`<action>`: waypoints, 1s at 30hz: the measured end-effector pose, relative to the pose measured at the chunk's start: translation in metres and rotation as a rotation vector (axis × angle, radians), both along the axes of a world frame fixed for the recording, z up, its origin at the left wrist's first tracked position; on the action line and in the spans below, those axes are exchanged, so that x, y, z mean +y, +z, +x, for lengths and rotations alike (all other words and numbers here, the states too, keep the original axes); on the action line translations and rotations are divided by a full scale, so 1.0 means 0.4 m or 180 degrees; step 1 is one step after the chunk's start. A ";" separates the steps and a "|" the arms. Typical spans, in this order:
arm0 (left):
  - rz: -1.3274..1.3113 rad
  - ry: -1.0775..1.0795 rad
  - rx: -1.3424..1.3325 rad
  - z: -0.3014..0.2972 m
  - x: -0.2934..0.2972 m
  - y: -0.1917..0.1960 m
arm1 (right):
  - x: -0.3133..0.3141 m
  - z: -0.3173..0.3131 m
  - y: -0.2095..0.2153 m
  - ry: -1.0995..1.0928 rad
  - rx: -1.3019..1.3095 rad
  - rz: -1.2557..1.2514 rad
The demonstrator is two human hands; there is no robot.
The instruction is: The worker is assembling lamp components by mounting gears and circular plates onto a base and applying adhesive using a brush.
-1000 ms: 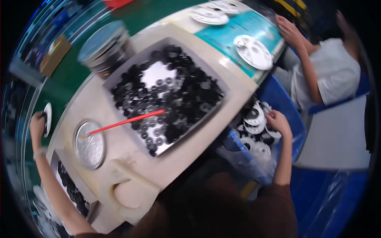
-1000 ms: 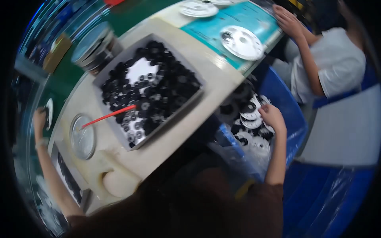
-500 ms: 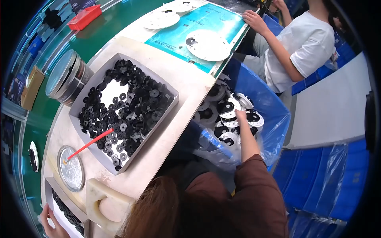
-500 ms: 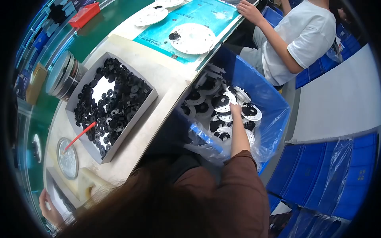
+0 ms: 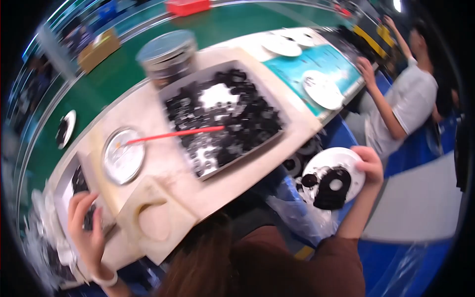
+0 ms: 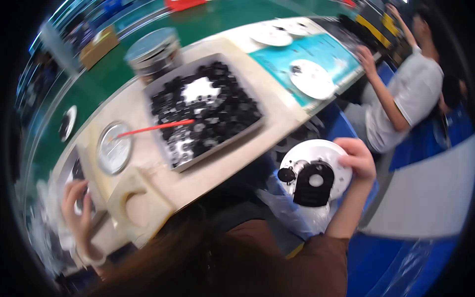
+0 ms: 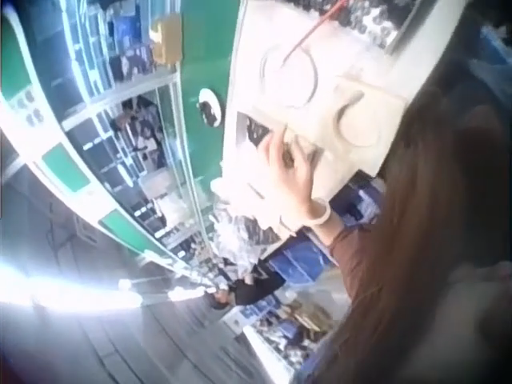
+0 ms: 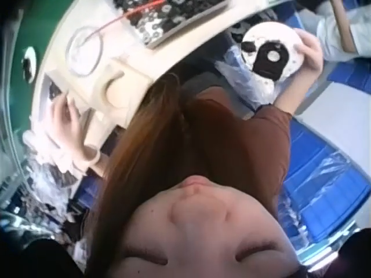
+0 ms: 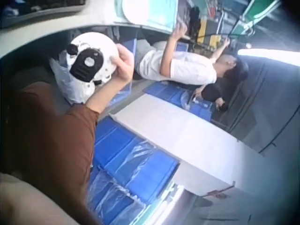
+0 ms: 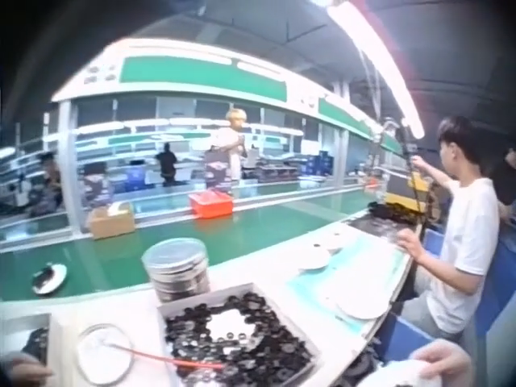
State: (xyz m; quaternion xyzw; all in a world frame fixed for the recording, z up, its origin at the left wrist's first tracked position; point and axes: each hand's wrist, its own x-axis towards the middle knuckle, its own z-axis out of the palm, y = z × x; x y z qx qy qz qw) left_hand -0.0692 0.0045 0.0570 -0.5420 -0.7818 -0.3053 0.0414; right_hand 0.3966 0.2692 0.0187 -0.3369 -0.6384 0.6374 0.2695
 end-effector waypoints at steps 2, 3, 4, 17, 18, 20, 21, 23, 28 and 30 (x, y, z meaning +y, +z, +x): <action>0.0109 -0.0199 0.0007 0.037 0.048 0.001 | -0.056 -0.091 0.021 -0.0211 0.0554 0.0342; 0.0114 -0.0098 -0.0115 0.055 0.049 0.012 | -0.079 -0.156 0.044 -0.0055 0.0555 0.0402; 0.0305 -0.0211 -0.0032 0.061 0.052 0.012 | -0.106 -0.226 0.066 0.0065 0.0541 0.0485; -0.0037 0.0239 0.1119 0.195 -0.044 -0.052 | -0.265 -0.661 0.012 0.2016 -0.1168 0.2098; 0.0049 0.0302 0.1081 0.204 -0.039 -0.058 | -0.261 -0.659 0.014 0.2053 -0.1166 0.2111; 0.0108 0.0288 0.1098 0.227 -0.036 -0.064 | -0.260 -0.659 0.021 0.1811 -0.1207 0.1959; 0.0108 0.0309 0.1091 0.232 -0.029 -0.063 | -0.262 -0.666 0.013 0.1568 -0.1077 0.2086; -0.0192 0.0193 0.1112 0.240 -0.019 -0.060 | -0.263 -0.687 0.012 0.1367 -0.0989 0.2418; -0.0436 -0.0136 0.0862 0.226 -0.001 -0.071 | -0.261 -0.722 -0.006 0.1141 -0.0607 0.2596; -0.0322 -0.0122 0.1263 0.226 0.005 -0.078 | -0.258 -0.735 -0.016 0.1041 -0.0430 0.2701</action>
